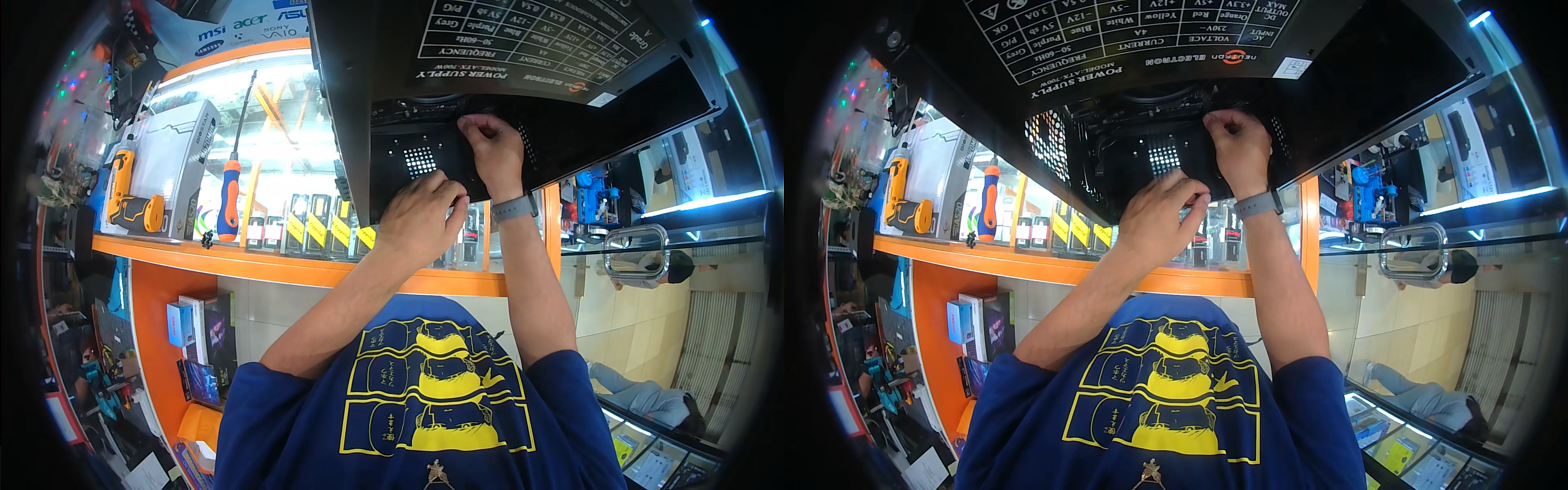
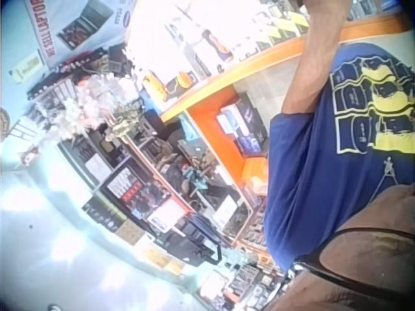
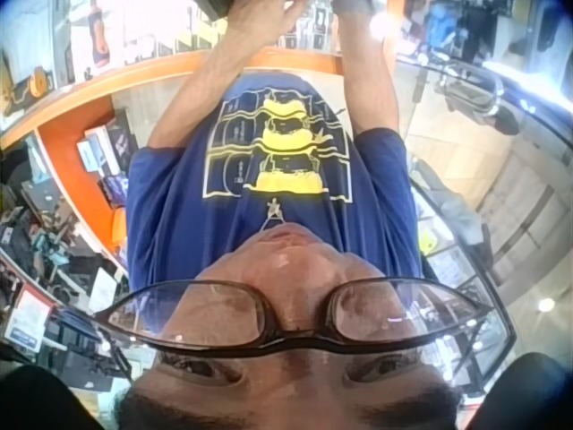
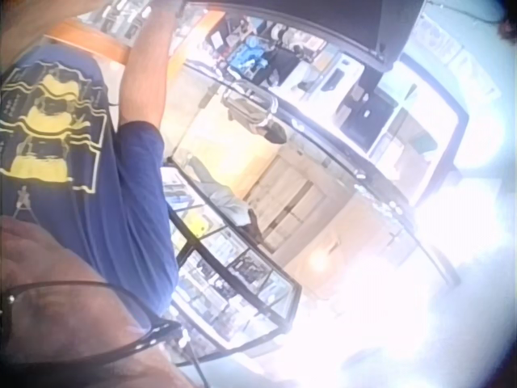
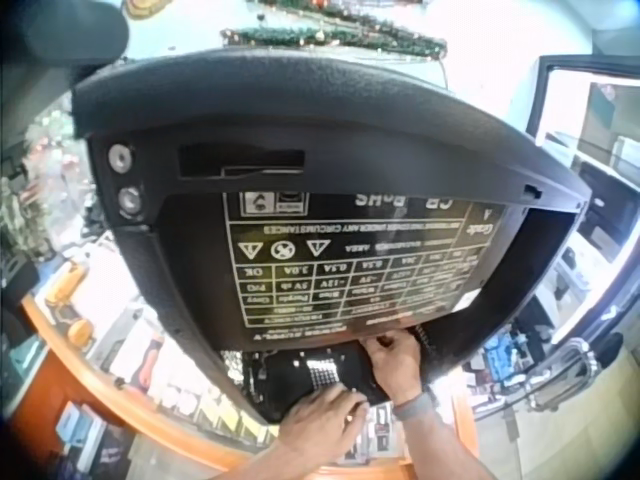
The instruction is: The person organizes and installs internal components into a computer case by hand, including managing internal cables and positioning parts within the chassis.
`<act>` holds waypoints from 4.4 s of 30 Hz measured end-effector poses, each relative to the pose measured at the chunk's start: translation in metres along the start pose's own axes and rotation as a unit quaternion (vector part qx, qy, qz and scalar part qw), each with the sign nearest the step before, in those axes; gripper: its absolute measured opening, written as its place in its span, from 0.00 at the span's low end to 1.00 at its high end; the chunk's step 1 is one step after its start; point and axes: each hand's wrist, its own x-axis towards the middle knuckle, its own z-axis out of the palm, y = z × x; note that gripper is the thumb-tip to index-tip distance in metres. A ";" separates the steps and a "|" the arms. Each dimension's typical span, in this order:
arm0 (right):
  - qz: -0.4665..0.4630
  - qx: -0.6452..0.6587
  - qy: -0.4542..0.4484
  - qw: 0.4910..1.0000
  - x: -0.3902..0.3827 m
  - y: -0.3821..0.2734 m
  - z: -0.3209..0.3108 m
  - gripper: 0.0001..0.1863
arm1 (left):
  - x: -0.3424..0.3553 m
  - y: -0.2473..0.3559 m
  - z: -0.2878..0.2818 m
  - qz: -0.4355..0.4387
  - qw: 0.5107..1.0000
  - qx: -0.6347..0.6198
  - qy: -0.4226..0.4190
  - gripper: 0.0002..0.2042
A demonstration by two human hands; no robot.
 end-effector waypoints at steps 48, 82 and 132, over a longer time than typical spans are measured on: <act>0.005 -0.005 0.010 1.000 0.003 -0.007 0.004 0.09 | 0.000 0.000 0.001 0.002 1.000 -0.006 -0.006 0.07; -0.253 -0.213 -0.131 0.935 0.035 0.028 -0.024 0.14 | 0.000 -0.014 0.023 0.068 0.996 -0.057 0.006 0.11; 0.034 0.109 -0.096 0.989 0.000 0.007 -0.026 0.20 | 0.087 -0.020 0.023 -0.070 0.995 -0.008 0.075 0.18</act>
